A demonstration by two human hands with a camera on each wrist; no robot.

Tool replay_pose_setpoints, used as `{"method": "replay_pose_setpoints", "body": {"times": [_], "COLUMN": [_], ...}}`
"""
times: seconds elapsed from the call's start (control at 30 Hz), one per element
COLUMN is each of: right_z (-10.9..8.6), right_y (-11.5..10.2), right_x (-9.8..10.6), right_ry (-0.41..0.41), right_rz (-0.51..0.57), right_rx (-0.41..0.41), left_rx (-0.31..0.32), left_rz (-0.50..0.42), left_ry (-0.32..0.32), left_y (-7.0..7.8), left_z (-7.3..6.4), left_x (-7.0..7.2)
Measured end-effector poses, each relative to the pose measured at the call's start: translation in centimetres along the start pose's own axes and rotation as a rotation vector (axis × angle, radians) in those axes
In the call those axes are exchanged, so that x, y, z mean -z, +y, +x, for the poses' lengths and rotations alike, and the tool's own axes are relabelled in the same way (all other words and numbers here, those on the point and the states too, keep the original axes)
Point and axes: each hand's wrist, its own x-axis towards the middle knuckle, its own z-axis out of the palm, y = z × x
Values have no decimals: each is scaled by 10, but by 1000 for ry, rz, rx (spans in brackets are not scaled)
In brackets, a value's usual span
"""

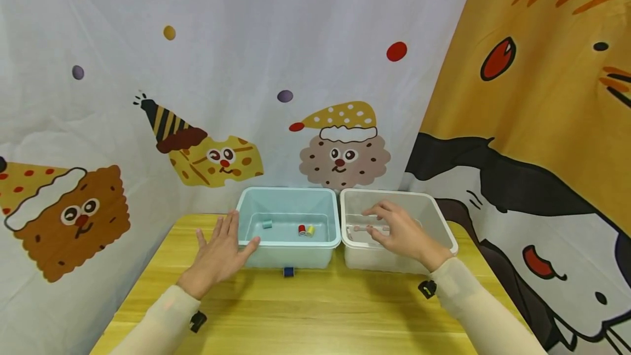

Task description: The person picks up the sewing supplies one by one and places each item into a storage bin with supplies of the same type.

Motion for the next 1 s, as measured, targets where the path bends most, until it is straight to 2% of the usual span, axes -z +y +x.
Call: {"method": "replay_pose_setpoints", "body": {"times": [0.2, 0.57, 1.0], "right_z": [-2, -8, -9], "right_y": [-9, -23, -39], "right_x": [-4, -9, -15], "right_ry": [18, 20, 81], "right_rz": [27, 4, 2], "right_rx": [18, 26, 99], "left_rx": [0, -5, 2], "left_rz": [2, 6, 10], "left_ry": [2, 13, 4], "left_y": [0, -1, 0], "left_z": [0, 0, 0], "left_x": [0, 0, 0]}}
